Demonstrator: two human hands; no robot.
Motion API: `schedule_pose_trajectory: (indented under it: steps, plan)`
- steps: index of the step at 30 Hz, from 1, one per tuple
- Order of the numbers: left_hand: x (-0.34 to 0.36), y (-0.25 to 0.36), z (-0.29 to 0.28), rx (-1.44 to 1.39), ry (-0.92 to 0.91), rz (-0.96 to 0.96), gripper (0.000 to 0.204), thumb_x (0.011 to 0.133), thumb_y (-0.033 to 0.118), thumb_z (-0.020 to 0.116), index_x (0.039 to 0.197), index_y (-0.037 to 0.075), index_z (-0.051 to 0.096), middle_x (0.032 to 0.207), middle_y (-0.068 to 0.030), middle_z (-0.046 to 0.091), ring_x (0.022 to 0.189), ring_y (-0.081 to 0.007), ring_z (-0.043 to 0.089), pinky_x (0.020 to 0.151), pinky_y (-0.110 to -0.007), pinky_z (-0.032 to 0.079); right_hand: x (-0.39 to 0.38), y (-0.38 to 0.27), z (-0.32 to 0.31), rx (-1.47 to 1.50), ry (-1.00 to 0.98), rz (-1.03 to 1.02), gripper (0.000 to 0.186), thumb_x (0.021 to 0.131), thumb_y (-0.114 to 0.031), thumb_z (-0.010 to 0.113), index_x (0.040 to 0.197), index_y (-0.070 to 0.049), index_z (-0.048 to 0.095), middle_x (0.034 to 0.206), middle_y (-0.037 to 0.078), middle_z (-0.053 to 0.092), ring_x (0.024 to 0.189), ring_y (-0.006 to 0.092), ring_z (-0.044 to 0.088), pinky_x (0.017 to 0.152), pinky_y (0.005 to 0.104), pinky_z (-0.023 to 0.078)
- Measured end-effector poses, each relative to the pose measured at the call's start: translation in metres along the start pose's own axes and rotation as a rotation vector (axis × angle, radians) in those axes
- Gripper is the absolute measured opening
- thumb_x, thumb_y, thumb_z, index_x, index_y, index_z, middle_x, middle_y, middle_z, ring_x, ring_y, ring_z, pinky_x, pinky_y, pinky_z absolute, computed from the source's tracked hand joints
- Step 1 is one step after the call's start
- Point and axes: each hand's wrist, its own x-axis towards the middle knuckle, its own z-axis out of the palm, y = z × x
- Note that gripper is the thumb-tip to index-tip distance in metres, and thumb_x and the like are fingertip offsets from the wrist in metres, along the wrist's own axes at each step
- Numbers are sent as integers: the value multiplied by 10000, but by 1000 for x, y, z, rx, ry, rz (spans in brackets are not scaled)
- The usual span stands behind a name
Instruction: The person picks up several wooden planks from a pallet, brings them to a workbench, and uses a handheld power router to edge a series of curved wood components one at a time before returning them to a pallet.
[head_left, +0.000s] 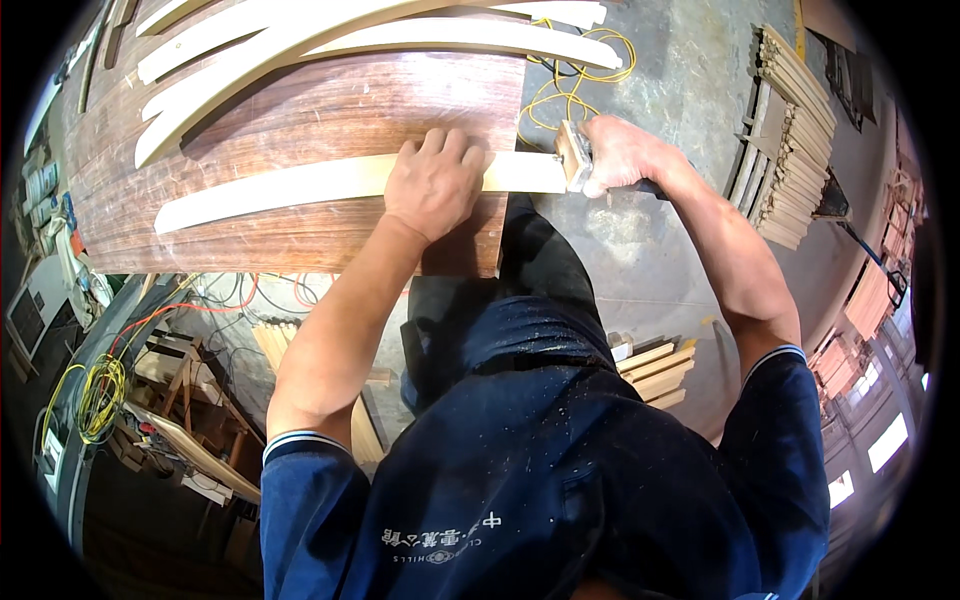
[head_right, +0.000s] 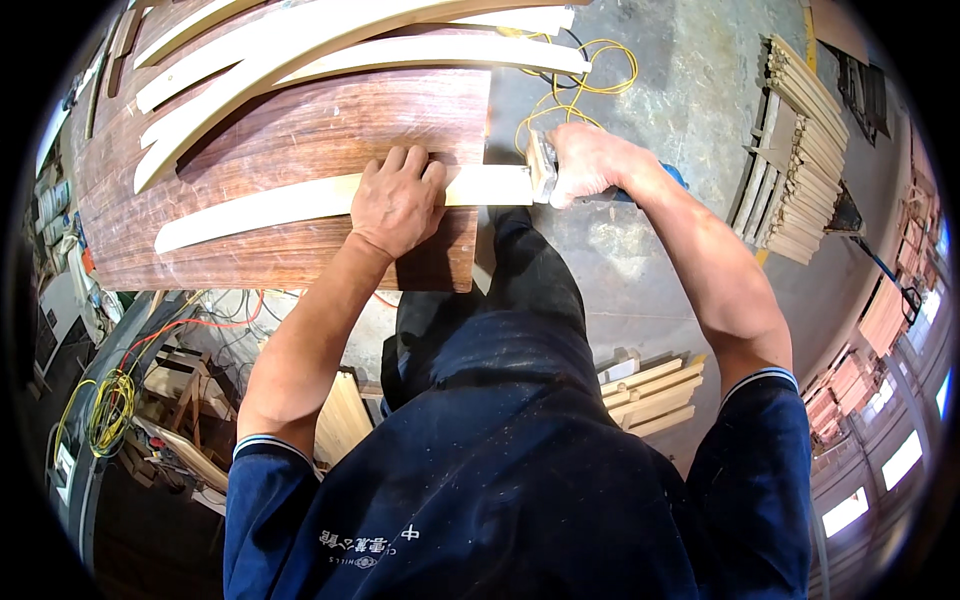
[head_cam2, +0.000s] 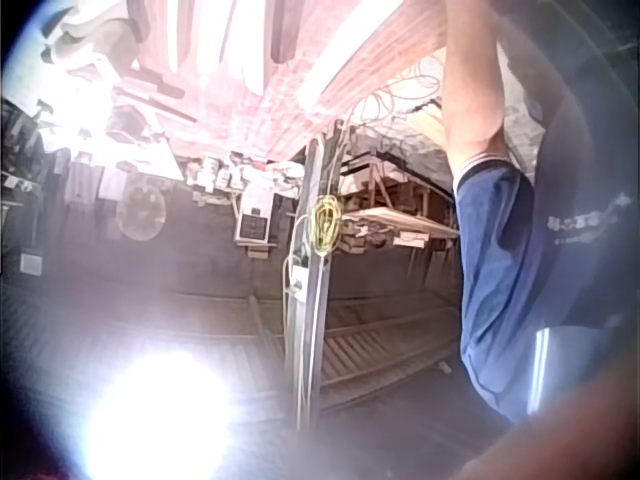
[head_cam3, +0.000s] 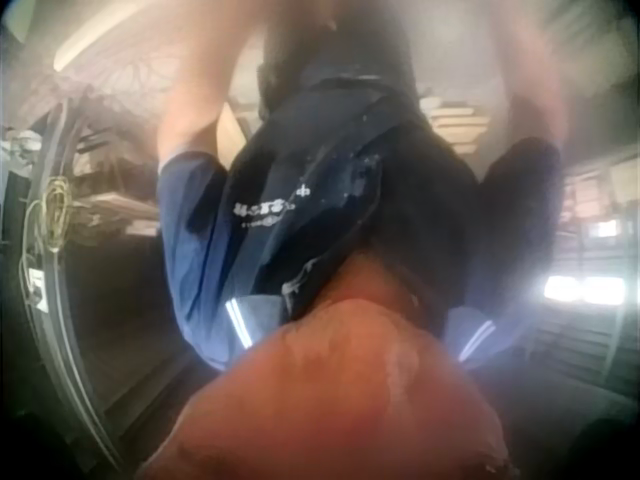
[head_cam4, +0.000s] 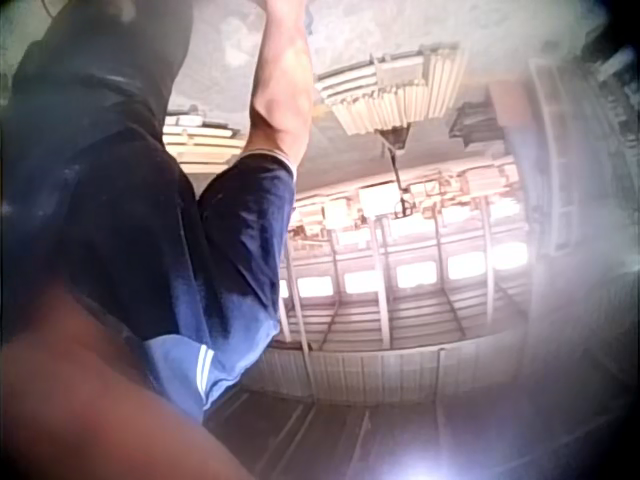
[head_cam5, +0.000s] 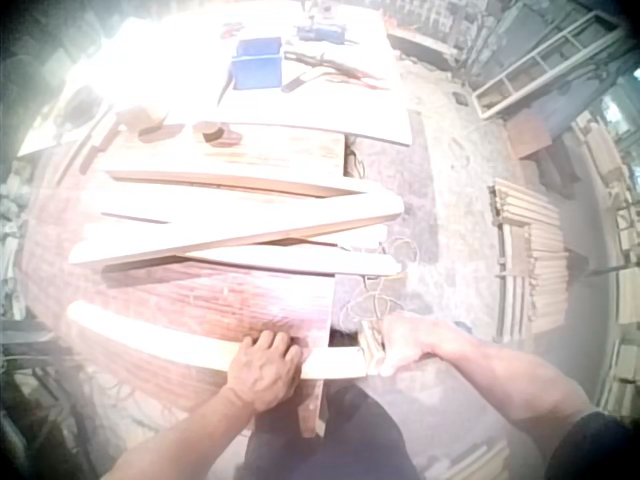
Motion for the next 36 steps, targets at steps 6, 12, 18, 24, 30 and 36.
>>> schedule_pose_trajectory:
  steps: [6, 12, 18, 24, 30, 36]
  plan:
    - [-1, -1, 1, -7, 42, 17, 137, 881, 242, 721, 991, 180, 669, 1008, -50, 600, 974, -262, 611, 764, -424, 496, 11, 2, -1, 13, -30, -2, 472, 502, -151, 827, 928, 24, 723, 813, 196, 723, 762, 317, 723, 697, 430, 574]
    - [-2, -1, 1, 7, 32, 28, 140, 916, 251, 680, 1052, 225, 702, 1028, -26, 613, 974, -244, 607, 753, -411, 486, 23, 8, -5, 21, -99, 32, 489, 499, -137, 836, 956, 12, 743, 853, 174, 754, 788, 283, 741, 707, 416, 585]
    - [-4, -2, 4, -5, 66, 45, 346, 792, 221, 794, 1125, 223, 703, 995, -26, 590, 971, -251, 607, 785, -410, 498, 25, 8, -9, 85, -124, -16, 441, 554, -135, 847, 970, -9, 772, 841, 155, 754, 765, 268, 728, 677, 418, 577]
    - [-10, 2, 10, 51, 145, 59, 330, 816, 209, 772, 1134, 222, 687, 1028, -23, 623, 959, -246, 627, 802, -401, 505, 21, 6, -8, 62, -95, -31, 431, 566, -125, 831, 981, -27, 776, 847, 145, 757, 767, 267, 729, 680, 419, 583]
    - [-22, 8, 23, 107, 253, 71, 335, 872, 186, 743, 1194, 126, 675, 1093, -53, 662, 1015, -250, 651, 874, -415, 511, 12, 17, -2, 29, 12, 26, 510, 554, -133, 823, 1043, -28, 720, 872, 158, 746, 810, 294, 723, 724, 425, 579]
    - [-37, 16, 26, 86, 340, 33, 388, 910, 188, 742, 1277, 88, 669, 1146, -86, 671, 1036, -270, 650, 931, -426, 495, -35, 28, 11, 273, 267, -125, 472, 611, -164, 782, 1054, -57, 660, 902, 100, 720, 825, 261, 670, 804, 379, 548]
